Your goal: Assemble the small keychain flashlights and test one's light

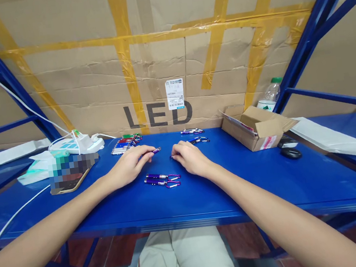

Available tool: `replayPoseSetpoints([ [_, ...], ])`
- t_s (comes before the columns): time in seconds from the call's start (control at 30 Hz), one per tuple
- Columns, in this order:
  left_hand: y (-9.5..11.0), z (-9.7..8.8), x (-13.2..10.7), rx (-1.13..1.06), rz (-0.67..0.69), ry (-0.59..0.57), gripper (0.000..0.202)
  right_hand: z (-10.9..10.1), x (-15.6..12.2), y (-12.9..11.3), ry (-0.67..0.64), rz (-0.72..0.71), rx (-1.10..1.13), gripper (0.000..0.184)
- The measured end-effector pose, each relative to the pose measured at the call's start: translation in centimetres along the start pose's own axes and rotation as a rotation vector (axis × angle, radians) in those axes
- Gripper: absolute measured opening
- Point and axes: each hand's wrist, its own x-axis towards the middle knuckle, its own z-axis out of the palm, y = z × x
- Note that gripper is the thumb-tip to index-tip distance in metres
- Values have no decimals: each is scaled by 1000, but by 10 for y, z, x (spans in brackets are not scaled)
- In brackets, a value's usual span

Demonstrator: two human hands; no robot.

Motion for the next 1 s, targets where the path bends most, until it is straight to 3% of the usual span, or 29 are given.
replayPoseSetpoints([
  [0.17, 0, 0, 0, 19, 1, 14, 35, -3, 0, -3, -45, 45, 50, 10],
  [0.73, -1, -1, -2, 63, 15, -11, 34, -6, 1, -9, -4, 92, 168, 9],
  [0.93, -3, 1, -2, 54, 20, -27, 34, -4, 1, -11, 49, 73, 396, 12],
  [1.0, -3, 1, -2, 51, 26, -27, 33, -3, 1, -12, 77, 55, 475, 23],
])
